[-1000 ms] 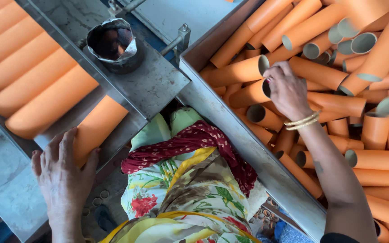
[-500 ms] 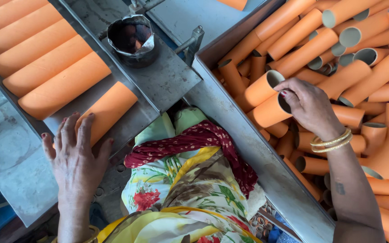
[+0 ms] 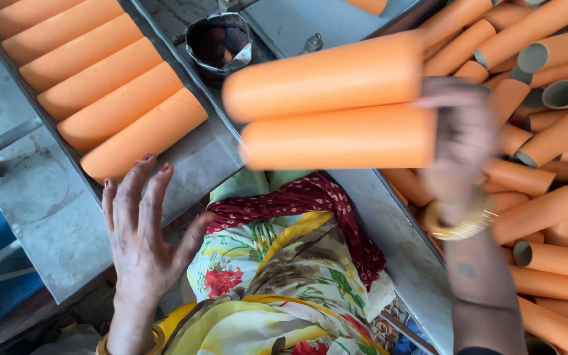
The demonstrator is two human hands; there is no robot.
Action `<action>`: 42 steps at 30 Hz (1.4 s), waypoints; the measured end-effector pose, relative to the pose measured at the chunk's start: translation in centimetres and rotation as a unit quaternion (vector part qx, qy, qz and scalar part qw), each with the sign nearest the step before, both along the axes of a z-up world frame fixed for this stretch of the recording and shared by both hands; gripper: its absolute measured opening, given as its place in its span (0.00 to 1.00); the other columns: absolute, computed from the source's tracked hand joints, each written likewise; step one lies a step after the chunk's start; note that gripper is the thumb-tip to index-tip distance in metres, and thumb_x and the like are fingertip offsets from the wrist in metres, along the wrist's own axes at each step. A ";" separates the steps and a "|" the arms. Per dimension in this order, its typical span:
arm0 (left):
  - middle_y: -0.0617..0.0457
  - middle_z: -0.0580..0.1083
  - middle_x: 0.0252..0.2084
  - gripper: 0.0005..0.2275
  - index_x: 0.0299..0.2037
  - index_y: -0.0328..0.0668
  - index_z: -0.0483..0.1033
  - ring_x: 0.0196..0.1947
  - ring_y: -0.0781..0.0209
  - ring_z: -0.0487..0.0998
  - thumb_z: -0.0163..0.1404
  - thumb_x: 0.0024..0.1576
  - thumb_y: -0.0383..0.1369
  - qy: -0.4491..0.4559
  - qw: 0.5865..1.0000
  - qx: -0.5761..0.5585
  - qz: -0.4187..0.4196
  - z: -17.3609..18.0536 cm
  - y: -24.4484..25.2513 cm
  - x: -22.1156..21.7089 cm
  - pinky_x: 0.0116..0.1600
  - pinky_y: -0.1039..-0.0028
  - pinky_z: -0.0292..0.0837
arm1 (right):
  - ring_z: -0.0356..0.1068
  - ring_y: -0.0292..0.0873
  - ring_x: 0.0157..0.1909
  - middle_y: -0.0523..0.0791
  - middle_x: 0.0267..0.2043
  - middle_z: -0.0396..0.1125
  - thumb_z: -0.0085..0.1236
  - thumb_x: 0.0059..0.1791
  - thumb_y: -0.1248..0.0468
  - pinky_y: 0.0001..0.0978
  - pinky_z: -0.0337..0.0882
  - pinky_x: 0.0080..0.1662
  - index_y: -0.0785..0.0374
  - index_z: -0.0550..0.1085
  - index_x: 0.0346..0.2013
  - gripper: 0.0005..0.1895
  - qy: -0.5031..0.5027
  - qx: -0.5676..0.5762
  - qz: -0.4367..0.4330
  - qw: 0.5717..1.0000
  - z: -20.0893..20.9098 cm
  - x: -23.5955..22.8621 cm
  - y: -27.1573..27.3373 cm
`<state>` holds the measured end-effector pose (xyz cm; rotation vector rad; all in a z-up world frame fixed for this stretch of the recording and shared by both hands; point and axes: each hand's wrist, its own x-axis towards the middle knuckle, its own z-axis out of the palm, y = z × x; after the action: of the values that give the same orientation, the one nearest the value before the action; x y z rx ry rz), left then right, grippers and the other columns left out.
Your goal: The person repeatedly picks up orange cylindrical tubes from a large bin and places them into a metal tray. The task involves continuous hand-based sorting of the tubes from a pile into a designated container.
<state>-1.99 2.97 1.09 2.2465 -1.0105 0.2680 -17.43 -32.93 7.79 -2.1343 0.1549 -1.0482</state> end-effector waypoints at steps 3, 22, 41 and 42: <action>0.40 0.61 0.72 0.37 0.69 0.42 0.61 0.73 0.42 0.61 0.61 0.54 0.51 -0.033 0.999 -0.004 -0.026 0.8 -0.5 -0.4 0.77 0.42 0.45 | 0.71 0.38 0.51 0.44 0.49 0.70 0.52 0.59 0.76 0.29 0.73 0.57 0.63 0.73 0.50 0.08 0.016 0.083 0.146 0.986 -4.5 5.7 4.7; 0.36 0.57 0.76 0.32 0.74 0.44 0.63 0.76 0.36 0.56 0.56 0.62 0.48 -0.025 0.973 0.223 0.053 -4.4 -1.2 4.8 0.76 0.37 0.48 | 0.73 0.47 0.37 0.46 0.44 0.73 0.60 0.54 0.63 0.41 0.73 0.38 0.54 0.76 0.53 0.12 0.371 -0.188 -0.163 0.895 -7.3 -3.0 -6.0; 0.40 0.59 0.76 0.34 0.74 0.45 0.63 0.77 0.41 0.59 0.60 0.58 0.46 0.019 0.991 0.130 -0.002 -1.6 -3.3 2.7 0.79 0.40 0.46 | 0.73 0.50 0.46 0.45 0.43 0.75 0.58 0.56 0.75 0.40 0.64 0.61 0.60 0.77 0.50 0.10 0.180 -0.260 -0.230 0.920 -4.5 -7.5 -6.6; 0.39 0.60 0.76 0.35 0.73 0.44 0.63 0.76 0.40 0.59 0.61 0.56 0.45 0.017 0.993 0.113 -0.028 -1.2 -3.7 1.8 0.78 0.40 0.47 | 0.72 0.50 0.44 0.45 0.42 0.74 0.58 0.57 0.75 0.41 0.65 0.59 0.60 0.77 0.49 0.09 0.143 -0.251 -0.205 0.935 -2.9 -7.2 -4.6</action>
<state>-0.18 -0.69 -0.12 2.4101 -1.1315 0.0952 -24.58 -37.52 4.94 -2.8007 0.5420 -1.0812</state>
